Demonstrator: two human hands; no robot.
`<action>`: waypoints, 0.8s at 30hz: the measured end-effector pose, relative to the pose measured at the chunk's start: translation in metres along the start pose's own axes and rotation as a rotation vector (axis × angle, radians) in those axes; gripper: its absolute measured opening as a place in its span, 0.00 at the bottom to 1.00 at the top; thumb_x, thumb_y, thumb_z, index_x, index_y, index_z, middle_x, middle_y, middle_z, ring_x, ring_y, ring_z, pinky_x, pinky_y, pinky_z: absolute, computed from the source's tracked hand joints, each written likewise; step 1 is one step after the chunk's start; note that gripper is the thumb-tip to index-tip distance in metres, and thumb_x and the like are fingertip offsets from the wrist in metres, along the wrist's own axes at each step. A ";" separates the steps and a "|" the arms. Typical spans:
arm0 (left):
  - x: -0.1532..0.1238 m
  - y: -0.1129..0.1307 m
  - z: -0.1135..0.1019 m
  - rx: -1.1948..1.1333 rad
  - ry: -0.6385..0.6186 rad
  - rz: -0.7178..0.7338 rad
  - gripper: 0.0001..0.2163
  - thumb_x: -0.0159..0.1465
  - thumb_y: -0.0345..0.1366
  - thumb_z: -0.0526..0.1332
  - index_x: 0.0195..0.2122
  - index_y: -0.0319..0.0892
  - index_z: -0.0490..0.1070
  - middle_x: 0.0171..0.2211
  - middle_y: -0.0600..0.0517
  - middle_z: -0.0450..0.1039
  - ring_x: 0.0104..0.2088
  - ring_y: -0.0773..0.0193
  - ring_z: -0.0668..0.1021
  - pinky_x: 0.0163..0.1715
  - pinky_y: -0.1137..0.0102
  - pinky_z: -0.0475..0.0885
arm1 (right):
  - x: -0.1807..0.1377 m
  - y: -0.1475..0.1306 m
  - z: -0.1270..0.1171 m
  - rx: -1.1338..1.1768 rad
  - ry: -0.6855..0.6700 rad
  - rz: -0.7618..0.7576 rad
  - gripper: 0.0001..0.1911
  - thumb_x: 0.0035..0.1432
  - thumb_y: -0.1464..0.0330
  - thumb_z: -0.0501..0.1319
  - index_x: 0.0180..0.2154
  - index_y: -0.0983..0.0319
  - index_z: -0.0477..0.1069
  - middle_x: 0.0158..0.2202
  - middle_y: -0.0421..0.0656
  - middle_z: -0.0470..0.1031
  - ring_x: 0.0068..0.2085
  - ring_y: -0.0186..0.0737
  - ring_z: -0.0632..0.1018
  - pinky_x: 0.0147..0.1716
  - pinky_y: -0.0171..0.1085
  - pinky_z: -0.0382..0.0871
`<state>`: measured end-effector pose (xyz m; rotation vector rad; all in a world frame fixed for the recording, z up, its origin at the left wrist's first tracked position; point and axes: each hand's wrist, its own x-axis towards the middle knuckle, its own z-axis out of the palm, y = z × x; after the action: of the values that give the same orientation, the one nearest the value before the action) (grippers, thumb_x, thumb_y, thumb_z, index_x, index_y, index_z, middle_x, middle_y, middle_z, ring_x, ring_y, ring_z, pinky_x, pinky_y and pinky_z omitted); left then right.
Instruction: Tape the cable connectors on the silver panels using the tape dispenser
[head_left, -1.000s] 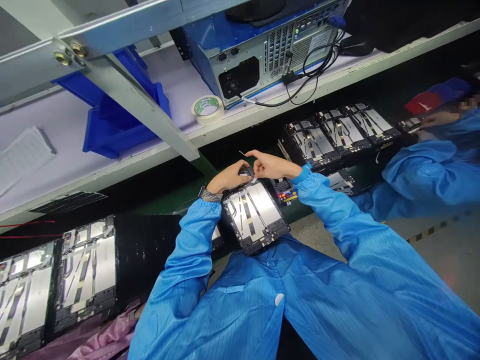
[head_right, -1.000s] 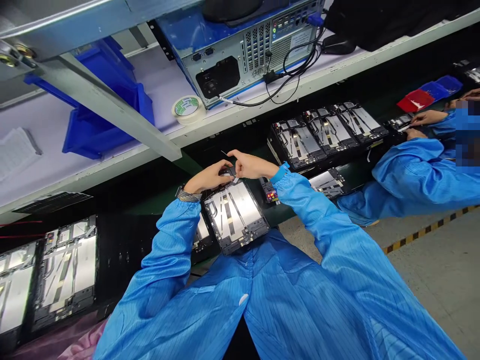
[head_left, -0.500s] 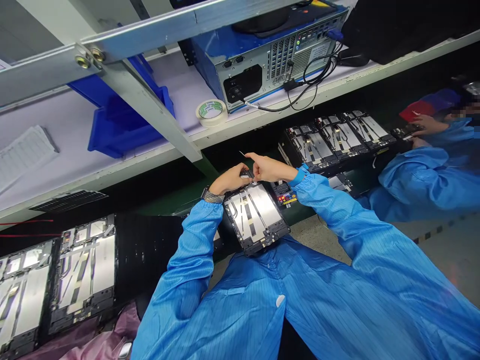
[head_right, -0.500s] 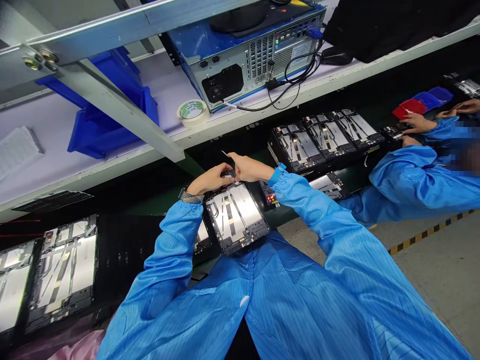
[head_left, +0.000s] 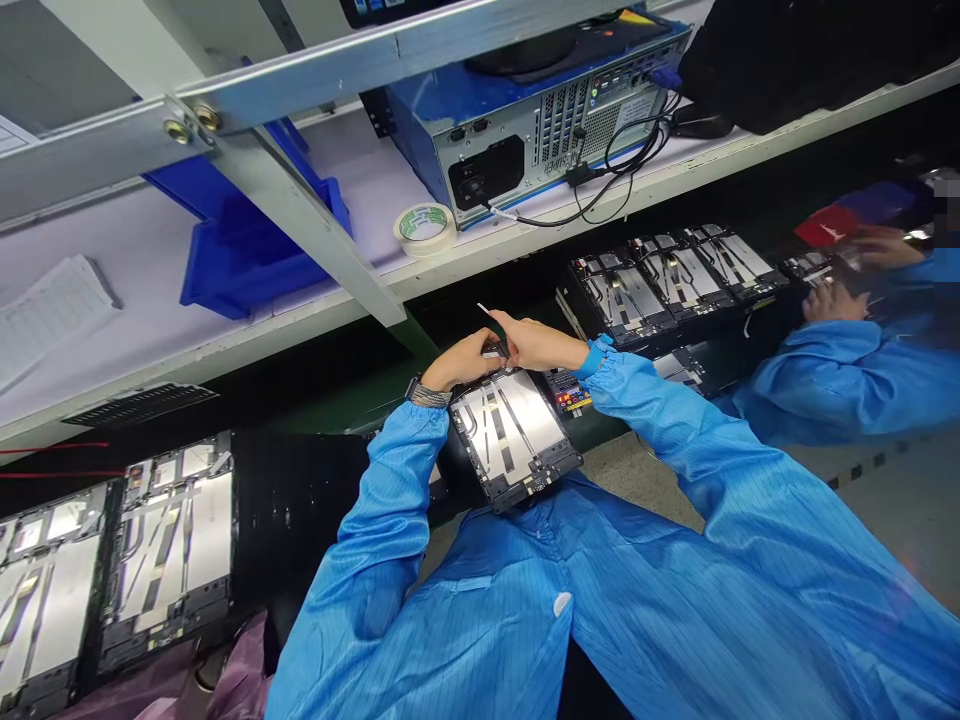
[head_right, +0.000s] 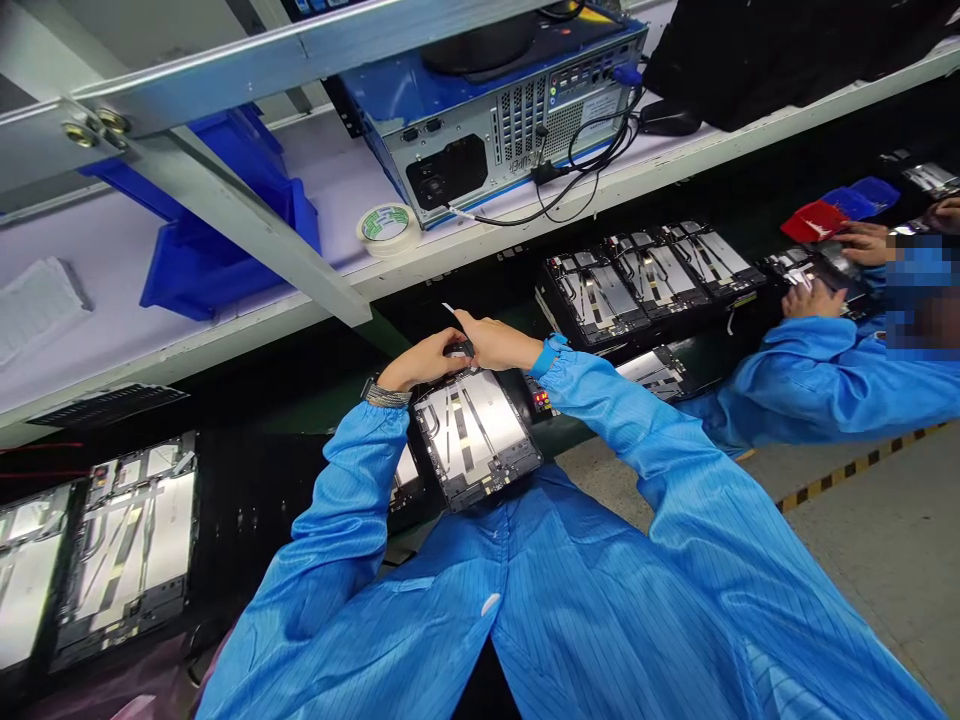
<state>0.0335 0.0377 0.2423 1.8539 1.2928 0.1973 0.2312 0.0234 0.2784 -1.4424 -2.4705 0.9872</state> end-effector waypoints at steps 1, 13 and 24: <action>0.000 0.000 0.000 -0.009 0.002 0.006 0.20 0.61 0.41 0.69 0.53 0.42 0.72 0.47 0.46 0.80 0.45 0.54 0.81 0.46 0.62 0.75 | 0.000 -0.001 0.000 -0.027 -0.001 -0.003 0.48 0.59 0.78 0.71 0.74 0.63 0.51 0.36 0.43 0.80 0.39 0.47 0.82 0.40 0.39 0.71; -0.004 0.004 -0.005 -0.008 -0.042 -0.023 0.21 0.64 0.48 0.69 0.53 0.45 0.72 0.39 0.51 0.79 0.35 0.60 0.79 0.37 0.66 0.72 | 0.009 0.065 0.018 0.600 0.185 0.114 0.59 0.50 0.65 0.80 0.76 0.56 0.51 0.33 0.35 0.75 0.32 0.37 0.75 0.32 0.35 0.69; -0.010 0.002 -0.009 0.022 0.140 0.068 0.24 0.60 0.53 0.72 0.51 0.46 0.73 0.51 0.46 0.79 0.51 0.50 0.80 0.52 0.58 0.74 | -0.037 0.037 0.052 0.596 0.580 -0.056 0.36 0.59 0.64 0.68 0.67 0.58 0.63 0.41 0.41 0.76 0.33 0.37 0.74 0.38 0.40 0.72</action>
<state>0.0254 0.0345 0.2530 1.9328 1.3321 0.3555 0.2574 -0.0194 0.2243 -1.2176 -1.6169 0.9939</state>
